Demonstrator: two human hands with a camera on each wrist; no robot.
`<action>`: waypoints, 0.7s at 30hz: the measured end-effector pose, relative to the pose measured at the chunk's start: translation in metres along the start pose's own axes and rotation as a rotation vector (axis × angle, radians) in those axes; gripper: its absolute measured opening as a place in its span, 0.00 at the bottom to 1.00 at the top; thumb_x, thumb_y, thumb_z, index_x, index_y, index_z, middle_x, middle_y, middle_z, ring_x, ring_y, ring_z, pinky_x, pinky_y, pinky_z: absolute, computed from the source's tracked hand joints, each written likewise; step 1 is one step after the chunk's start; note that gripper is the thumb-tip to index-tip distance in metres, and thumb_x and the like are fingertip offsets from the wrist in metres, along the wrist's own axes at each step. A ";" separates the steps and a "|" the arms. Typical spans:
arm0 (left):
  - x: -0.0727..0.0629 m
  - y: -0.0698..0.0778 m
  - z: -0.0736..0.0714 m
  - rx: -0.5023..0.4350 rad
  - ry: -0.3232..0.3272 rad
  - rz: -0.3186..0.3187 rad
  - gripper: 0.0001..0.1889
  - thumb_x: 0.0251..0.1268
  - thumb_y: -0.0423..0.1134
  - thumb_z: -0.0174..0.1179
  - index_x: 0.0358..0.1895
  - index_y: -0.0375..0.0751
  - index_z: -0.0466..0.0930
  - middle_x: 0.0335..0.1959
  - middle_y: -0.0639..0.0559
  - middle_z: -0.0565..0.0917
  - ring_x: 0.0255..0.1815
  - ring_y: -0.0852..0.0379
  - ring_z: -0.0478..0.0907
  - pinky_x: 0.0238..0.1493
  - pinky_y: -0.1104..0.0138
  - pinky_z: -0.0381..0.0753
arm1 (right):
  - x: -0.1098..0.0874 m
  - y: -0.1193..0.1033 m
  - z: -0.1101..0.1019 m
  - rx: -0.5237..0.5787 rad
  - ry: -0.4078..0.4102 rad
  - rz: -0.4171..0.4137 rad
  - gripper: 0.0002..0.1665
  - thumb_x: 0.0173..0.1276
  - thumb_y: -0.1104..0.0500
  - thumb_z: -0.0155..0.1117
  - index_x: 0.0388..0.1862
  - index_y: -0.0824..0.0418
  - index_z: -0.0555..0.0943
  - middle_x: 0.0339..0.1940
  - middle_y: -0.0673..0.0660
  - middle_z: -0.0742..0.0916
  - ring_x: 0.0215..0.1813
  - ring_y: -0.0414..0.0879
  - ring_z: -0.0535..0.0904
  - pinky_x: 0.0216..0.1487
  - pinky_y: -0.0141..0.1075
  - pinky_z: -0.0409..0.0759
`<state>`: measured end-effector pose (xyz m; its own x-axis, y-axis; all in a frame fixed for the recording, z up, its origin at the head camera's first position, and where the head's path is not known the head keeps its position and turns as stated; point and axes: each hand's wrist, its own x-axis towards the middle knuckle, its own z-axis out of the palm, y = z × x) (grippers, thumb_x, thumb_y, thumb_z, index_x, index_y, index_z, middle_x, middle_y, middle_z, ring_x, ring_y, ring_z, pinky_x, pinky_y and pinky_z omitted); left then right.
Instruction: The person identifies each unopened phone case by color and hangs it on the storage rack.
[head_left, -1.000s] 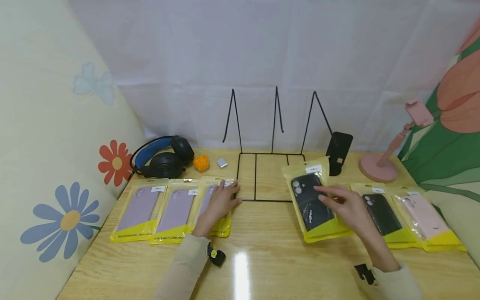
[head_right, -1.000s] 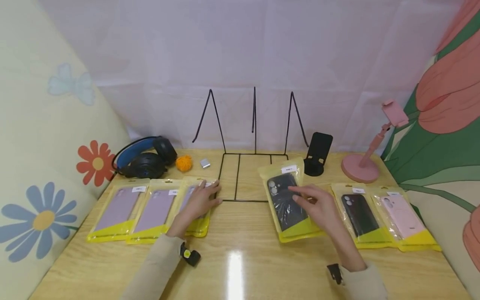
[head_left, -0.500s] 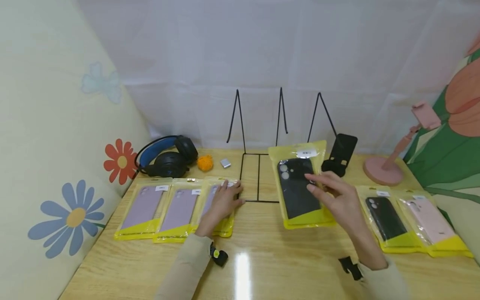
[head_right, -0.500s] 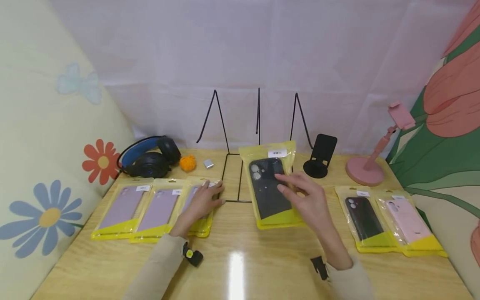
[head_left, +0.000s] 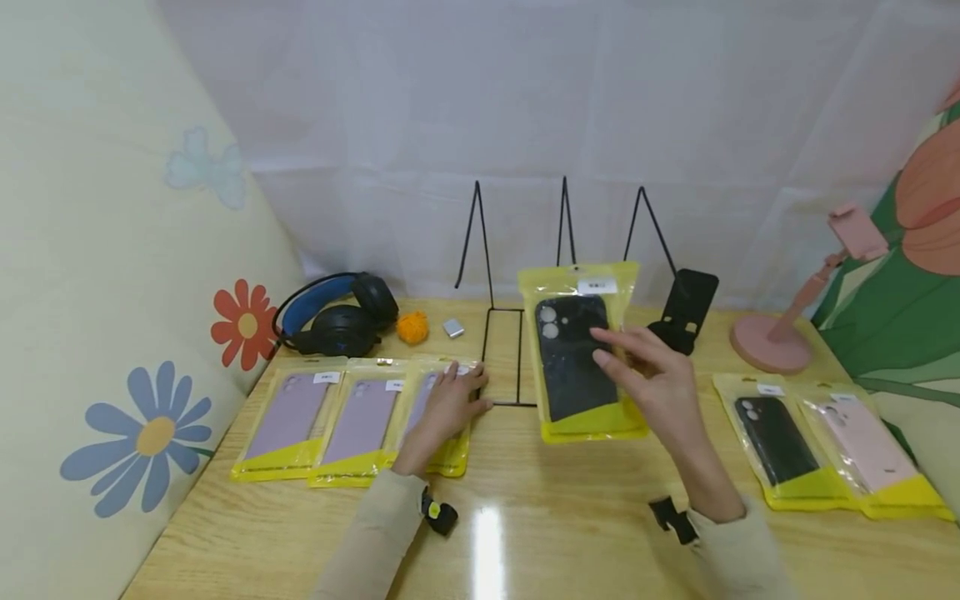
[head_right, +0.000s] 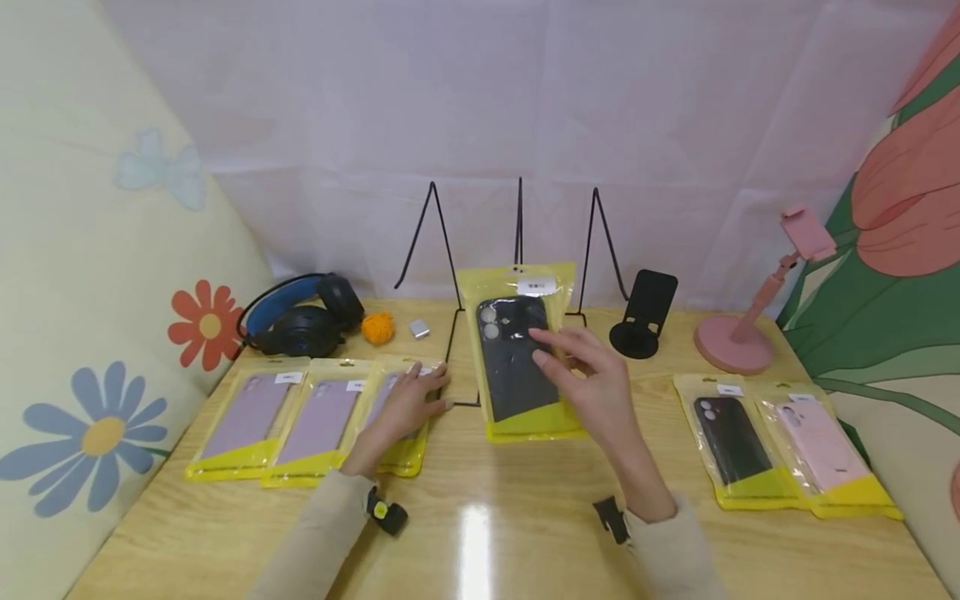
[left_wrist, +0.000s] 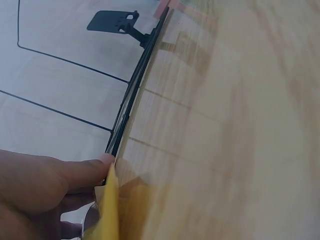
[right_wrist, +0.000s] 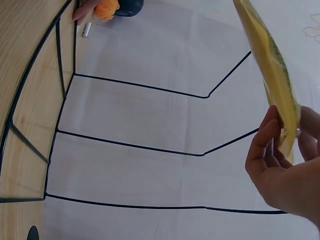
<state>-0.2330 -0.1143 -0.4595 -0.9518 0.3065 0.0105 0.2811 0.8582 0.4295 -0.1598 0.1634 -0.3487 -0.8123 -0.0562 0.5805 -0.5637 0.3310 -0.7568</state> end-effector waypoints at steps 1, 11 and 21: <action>0.000 0.000 0.000 0.002 0.002 0.001 0.26 0.65 0.43 0.62 0.63 0.36 0.74 0.71 0.44 0.66 0.73 0.31 0.52 0.71 0.42 0.47 | 0.001 0.001 0.001 -0.003 0.003 0.006 0.16 0.64 0.64 0.67 0.52 0.57 0.85 0.33 0.52 0.79 0.27 0.43 0.67 0.23 0.30 0.64; 0.000 -0.001 0.001 0.017 0.001 0.000 0.26 0.65 0.44 0.62 0.64 0.37 0.74 0.71 0.45 0.66 0.73 0.32 0.52 0.72 0.43 0.47 | 0.008 0.009 0.008 0.011 0.020 0.121 0.17 0.65 0.60 0.67 0.53 0.55 0.85 0.38 0.53 0.81 0.28 0.46 0.66 0.25 0.30 0.63; 0.000 -0.001 0.002 0.048 0.006 0.023 0.26 0.64 0.44 0.63 0.63 0.37 0.75 0.70 0.45 0.68 0.72 0.31 0.54 0.71 0.43 0.50 | 0.034 0.000 0.012 0.032 -0.039 0.207 0.18 0.69 0.63 0.61 0.57 0.65 0.81 0.53 0.61 0.83 0.25 0.43 0.65 0.23 0.30 0.64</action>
<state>-0.2335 -0.1144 -0.4618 -0.9458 0.3238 0.0256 0.3083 0.8699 0.3850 -0.1889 0.1504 -0.3323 -0.9161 -0.0271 0.4001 -0.3883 0.3095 -0.8680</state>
